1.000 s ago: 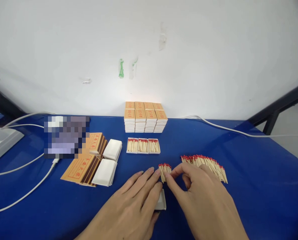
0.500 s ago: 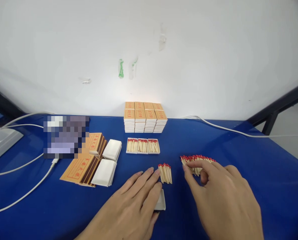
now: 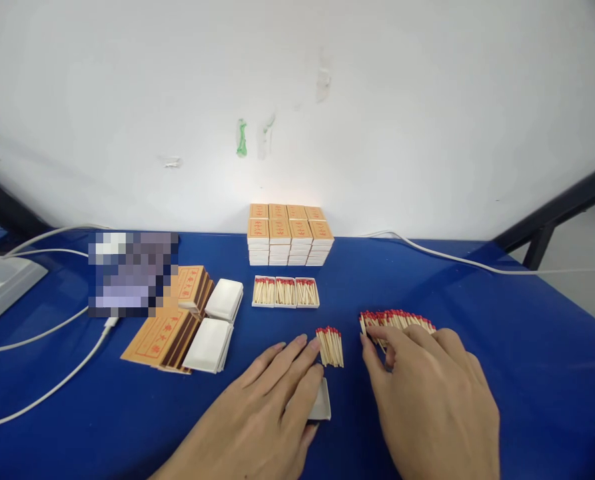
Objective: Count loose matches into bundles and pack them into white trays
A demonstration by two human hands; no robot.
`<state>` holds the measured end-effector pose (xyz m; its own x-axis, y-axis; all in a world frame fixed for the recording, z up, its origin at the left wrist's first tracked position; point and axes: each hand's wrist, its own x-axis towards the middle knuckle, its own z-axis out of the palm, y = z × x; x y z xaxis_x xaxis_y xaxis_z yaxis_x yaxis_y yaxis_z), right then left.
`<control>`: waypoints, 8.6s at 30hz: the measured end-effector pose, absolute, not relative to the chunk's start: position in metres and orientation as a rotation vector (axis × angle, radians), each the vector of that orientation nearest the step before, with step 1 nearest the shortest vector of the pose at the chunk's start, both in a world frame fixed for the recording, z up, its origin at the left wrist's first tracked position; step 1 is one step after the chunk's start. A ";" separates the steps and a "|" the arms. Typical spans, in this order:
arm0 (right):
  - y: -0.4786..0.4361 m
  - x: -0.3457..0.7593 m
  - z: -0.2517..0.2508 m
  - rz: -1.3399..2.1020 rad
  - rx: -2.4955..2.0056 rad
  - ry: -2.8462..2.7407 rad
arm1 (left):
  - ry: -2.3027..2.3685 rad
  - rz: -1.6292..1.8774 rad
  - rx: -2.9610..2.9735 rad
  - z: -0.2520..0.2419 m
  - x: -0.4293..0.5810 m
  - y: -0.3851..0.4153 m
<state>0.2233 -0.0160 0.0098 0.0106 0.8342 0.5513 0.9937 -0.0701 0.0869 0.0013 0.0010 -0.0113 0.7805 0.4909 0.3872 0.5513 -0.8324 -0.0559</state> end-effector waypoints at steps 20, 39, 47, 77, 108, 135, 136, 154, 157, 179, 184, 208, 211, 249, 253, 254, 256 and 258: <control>-0.016 0.206 0.026 0.066 -1.982 -1.699 | -0.844 -0.552 -2.805 -0.012 0.002 -0.001; -0.015 0.213 0.027 0.189 -2.049 -1.664 | -0.847 -0.537 -2.825 -0.011 -0.001 -0.003; -0.019 0.215 0.028 0.186 -2.018 -1.700 | -0.833 -0.529 -2.817 -0.010 0.000 -0.001; -0.020 0.208 0.028 -0.065 -1.959 -1.720 | -0.863 -0.544 -2.763 -0.012 0.001 -0.002; -0.025 0.238 0.006 0.054 -1.731 -1.960 | -0.843 -0.511 -2.761 -0.010 0.001 -0.003; -0.020 0.239 0.011 -0.587 -1.940 -1.823 | -0.829 -0.485 -2.749 -0.009 0.000 -0.001; -0.019 0.239 0.011 -0.596 -1.947 -1.827 | -0.829 -0.488 -2.750 -0.009 0.000 -0.002; -0.016 0.230 0.013 -0.285 -1.968 -1.722 | -0.840 -0.509 -2.758 -0.010 0.000 -0.001; -0.015 0.223 0.016 -0.067 -1.971 -1.701 | -0.855 -0.524 -2.764 -0.010 0.000 -0.001; -0.017 0.214 0.020 0.156 -1.971 -1.713 | -0.856 -0.510 -2.778 -0.011 0.001 -0.004; -0.015 0.215 0.021 0.122 -1.964 -1.704 | -0.864 -0.501 -2.776 -0.011 0.000 -0.003; -0.018 0.229 0.014 0.125 -2.015 -1.682 | -0.839 -0.521 -2.757 -0.010 0.001 -0.003; -0.018 0.227 0.015 0.108 -2.013 -1.687 | -0.842 -0.531 -2.758 -0.011 0.001 -0.002; -0.019 0.238 0.011 -0.232 -2.017 -1.690 | -0.836 -0.503 -2.750 -0.011 0.000 -0.002; -0.019 0.236 0.010 -0.344 -2.027 -1.743 | -0.832 -0.513 -2.747 -0.012 0.000 -0.002; -0.019 0.236 0.010 -0.361 -2.022 -1.756 | -0.831 -0.514 -2.746 -0.012 0.000 -0.002; -0.019 0.236 0.009 -0.382 -2.016 -1.775 | -0.829 -0.515 -2.746 -0.013 0.000 -0.002; -0.020 0.237 0.008 -0.382 -2.011 -1.784 | -0.831 -0.516 -2.746 -0.013 0.000 -0.002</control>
